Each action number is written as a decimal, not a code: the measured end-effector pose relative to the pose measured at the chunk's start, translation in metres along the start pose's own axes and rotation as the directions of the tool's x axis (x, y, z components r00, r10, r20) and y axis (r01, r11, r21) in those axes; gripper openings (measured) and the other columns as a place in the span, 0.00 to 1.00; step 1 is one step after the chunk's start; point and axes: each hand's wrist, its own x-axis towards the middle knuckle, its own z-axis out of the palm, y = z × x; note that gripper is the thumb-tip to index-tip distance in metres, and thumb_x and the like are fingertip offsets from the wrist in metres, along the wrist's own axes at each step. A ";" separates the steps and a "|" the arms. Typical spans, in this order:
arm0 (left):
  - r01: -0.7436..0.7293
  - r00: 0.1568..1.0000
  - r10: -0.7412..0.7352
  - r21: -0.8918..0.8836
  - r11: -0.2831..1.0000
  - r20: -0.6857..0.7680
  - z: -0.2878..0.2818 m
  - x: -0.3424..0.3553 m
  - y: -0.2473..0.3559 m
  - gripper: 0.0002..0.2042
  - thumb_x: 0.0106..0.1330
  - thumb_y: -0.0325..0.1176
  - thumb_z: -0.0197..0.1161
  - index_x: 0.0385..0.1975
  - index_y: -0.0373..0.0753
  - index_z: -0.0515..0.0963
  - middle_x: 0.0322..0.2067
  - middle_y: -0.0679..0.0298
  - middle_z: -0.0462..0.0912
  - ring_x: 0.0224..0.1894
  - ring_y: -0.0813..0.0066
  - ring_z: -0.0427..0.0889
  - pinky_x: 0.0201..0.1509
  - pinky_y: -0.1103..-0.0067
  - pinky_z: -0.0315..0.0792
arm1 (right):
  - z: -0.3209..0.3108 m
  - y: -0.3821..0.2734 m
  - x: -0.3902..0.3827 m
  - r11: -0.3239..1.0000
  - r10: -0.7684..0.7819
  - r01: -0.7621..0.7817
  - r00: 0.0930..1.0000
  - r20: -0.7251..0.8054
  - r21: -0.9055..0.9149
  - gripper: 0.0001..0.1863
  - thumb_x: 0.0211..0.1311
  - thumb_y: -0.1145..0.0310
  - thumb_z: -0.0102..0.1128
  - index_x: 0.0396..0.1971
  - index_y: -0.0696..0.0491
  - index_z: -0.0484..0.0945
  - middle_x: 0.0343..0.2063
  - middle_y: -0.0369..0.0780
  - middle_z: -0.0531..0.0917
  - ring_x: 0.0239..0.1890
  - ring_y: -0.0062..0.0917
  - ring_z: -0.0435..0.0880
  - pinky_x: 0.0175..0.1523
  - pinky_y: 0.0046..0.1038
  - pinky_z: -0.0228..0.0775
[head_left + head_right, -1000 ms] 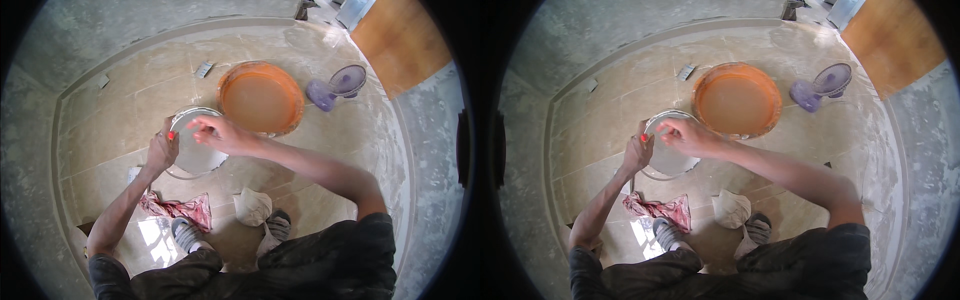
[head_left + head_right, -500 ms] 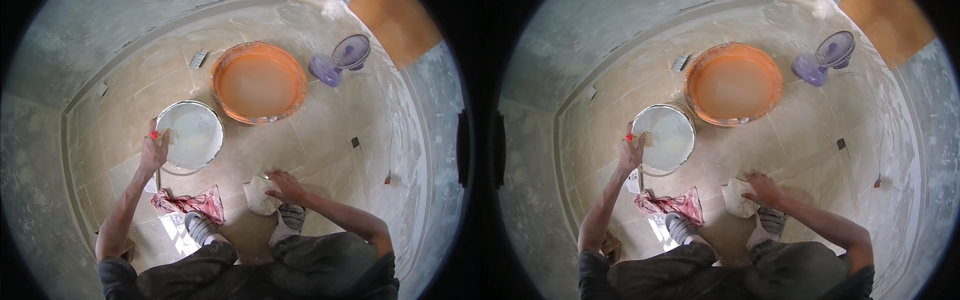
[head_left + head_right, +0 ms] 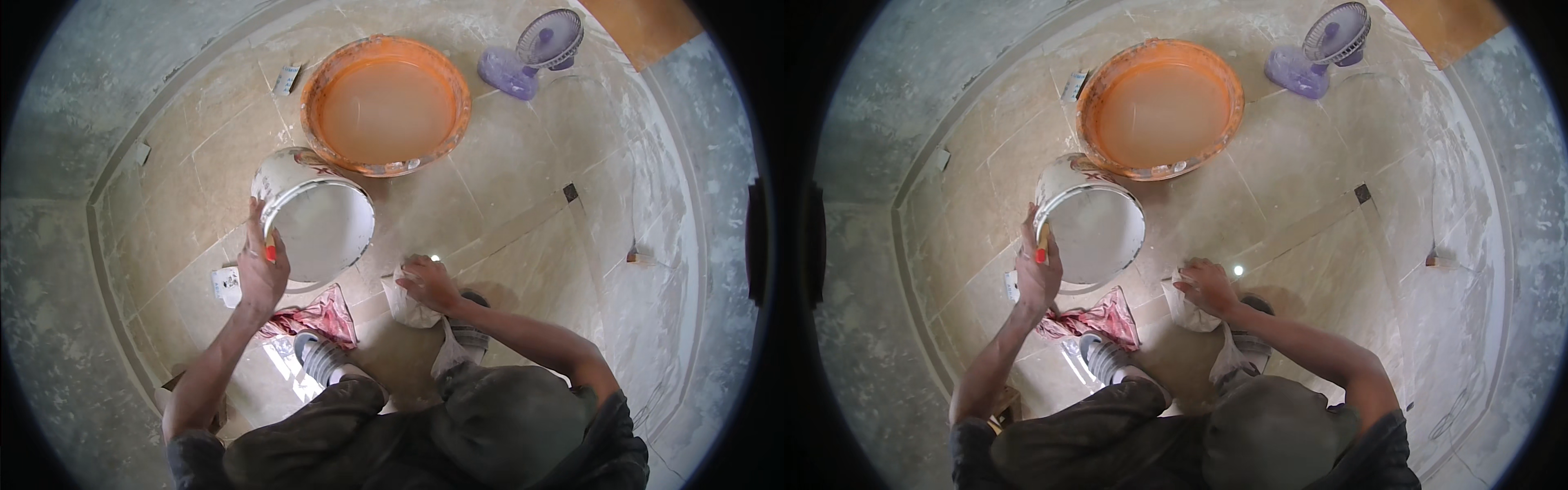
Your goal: The person prepares a white mixture in a bucket by adding liquid from a plastic cup and stirring it with a brush while sitting on the tiled floor.
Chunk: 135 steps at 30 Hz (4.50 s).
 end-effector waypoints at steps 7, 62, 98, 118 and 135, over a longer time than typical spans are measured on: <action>0.120 0.992 -0.121 0.015 0.993 0.037 0.012 -0.046 0.046 0.29 0.67 0.22 0.53 0.69 0.35 0.55 0.68 0.45 0.62 0.63 0.45 0.72 0.58 0.64 0.76 | 0.002 -0.004 -0.024 0.981 -0.026 0.029 0.999 -0.018 0.192 0.08 0.56 0.67 0.66 0.31 0.53 0.78 0.31 0.41 0.79 0.39 0.39 0.78 0.44 0.39 0.68; -0.201 0.970 0.183 0.109 0.973 0.162 0.038 -0.065 0.080 0.37 0.54 0.16 0.62 0.68 0.38 0.59 0.68 0.43 0.61 0.57 0.49 0.79 0.29 0.76 0.82 | 0.069 -0.030 0.007 0.987 -0.027 0.019 0.998 0.049 0.161 0.22 0.66 0.48 0.56 0.44 0.53 0.73 0.25 0.48 0.82 0.31 0.47 0.83 0.36 0.46 0.72; -0.196 0.969 0.174 0.118 0.974 0.176 0.039 -0.065 0.081 0.35 0.57 0.19 0.62 0.66 0.37 0.60 0.68 0.42 0.61 0.59 0.49 0.77 0.31 0.74 0.83 | 0.082 -0.026 0.012 0.980 0.077 -0.060 0.993 -0.085 0.190 0.20 0.71 0.52 0.51 0.37 0.57 0.70 0.16 0.50 0.79 0.25 0.51 0.82 0.33 0.49 0.70; -0.136 0.985 0.128 0.066 0.988 0.118 0.030 -0.055 0.075 0.38 0.52 0.19 0.64 0.67 0.39 0.59 0.70 0.50 0.60 0.61 0.50 0.75 0.36 0.74 0.84 | 0.053 -0.030 0.001 0.965 0.075 -0.045 0.992 -0.105 0.258 0.18 0.70 0.51 0.52 0.38 0.53 0.71 0.18 0.48 0.79 0.25 0.49 0.81 0.32 0.48 0.69; -0.001 0.994 0.006 -0.041 0.999 0.106 0.027 -0.054 0.077 0.24 0.68 0.22 0.53 0.65 0.34 0.61 0.69 0.45 0.61 0.71 0.49 0.61 0.69 0.62 0.65 | 0.059 -0.039 -0.002 0.965 0.045 0.076 0.896 -0.442 0.252 0.09 0.54 0.68 0.71 0.34 0.53 0.82 0.34 0.39 0.79 0.39 0.34 0.79 0.44 0.35 0.70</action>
